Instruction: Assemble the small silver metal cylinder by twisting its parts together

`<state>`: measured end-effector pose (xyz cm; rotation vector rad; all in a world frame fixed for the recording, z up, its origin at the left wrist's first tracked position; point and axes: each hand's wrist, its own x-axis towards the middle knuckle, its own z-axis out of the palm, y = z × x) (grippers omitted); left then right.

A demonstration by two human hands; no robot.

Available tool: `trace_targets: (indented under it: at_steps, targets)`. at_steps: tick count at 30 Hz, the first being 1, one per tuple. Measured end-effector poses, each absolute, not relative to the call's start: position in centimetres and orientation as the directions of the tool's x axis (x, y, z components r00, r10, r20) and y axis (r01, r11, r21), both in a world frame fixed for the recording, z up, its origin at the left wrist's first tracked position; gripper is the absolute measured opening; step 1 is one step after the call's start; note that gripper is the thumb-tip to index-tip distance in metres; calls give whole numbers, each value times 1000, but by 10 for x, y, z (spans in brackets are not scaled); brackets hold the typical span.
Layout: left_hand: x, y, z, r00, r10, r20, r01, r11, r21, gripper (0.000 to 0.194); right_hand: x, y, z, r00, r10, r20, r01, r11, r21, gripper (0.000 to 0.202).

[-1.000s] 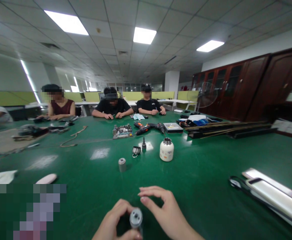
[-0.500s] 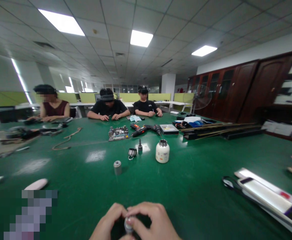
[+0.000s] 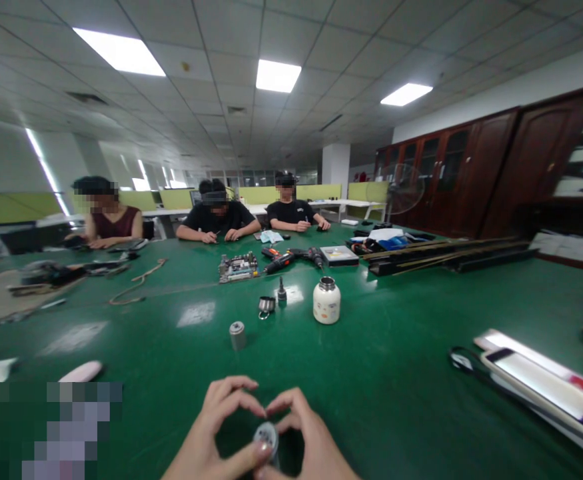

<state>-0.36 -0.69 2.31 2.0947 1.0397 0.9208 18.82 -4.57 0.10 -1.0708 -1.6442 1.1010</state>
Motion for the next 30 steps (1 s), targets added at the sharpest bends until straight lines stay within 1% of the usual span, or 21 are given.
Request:
trace_targets:
  at_steps: [3, 6, 9, 12, 13, 15, 17, 18, 21, 23, 25, 27, 30]
  targets:
    - [-1, -10, 28, 427, 846, 319, 467, -509, 723, 13, 186, -46, 1, -250, 952, 177, 190, 228, -955, 37]
    - [0, -10, 33, 476, 819, 320, 466, -543, 698, 7, 186, -45, -1, -253, 949, 187, 240, 249, -938, 29]
    - [-4, -3, 37, 471, 806, 359, 467, -573, 673, 7, 188, -43, -4, -251, 950, 184, 267, 250, -931, 29]
    - [-12, 11, 34, 361, 835, 416, 555, -551, 624, 11, 188, -43, -3, -266, 946, 185, 271, 257, -928, 28]
    - [-14, 16, 30, 332, 847, 415, 603, -529, 597, 9, 188, -43, -2, -270, 945, 184, 271, 258, -927, 28]
    - [-19, 26, 22, 322, 877, 358, 696, -475, 538, 7, 188, -44, 0, -273, 945, 183, 278, 260, -925, 28]
    - [-22, 31, 15, 326, 893, 309, 736, -445, 510, 7, 187, -44, 2, -274, 942, 193, 290, 272, -917, 27]
    - [-22, 32, 14, 322, 895, 308, 737, -442, 512, 7, 187, -44, 2, -275, 941, 199, 294, 280, -914, 27]
    - [-18, 24, 21, 317, 868, 381, 657, -491, 572, 11, 186, -44, 2, -272, 940, 204, 308, 286, -907, 28]
    - [-13, 14, 30, 380, 826, 417, 546, -564, 619, 14, 186, -43, 0, -261, 945, 199, 326, 280, -903, 29]
    - [-8, 4, 37, 483, 782, 395, 459, -610, 646, 14, 186, -43, -3, -249, 947, 202, 349, 283, -893, 29]
    - [-5, -4, 39, 553, 748, 368, 420, -631, 652, 13, 185, -43, -5, -242, 947, 211, 369, 291, -883, 29]
    - [-3, -9, 36, 560, 745, 361, 401, -626, 669, 12, 185, -44, -7, -237, 947, 215, 380, 294, -877, 29]
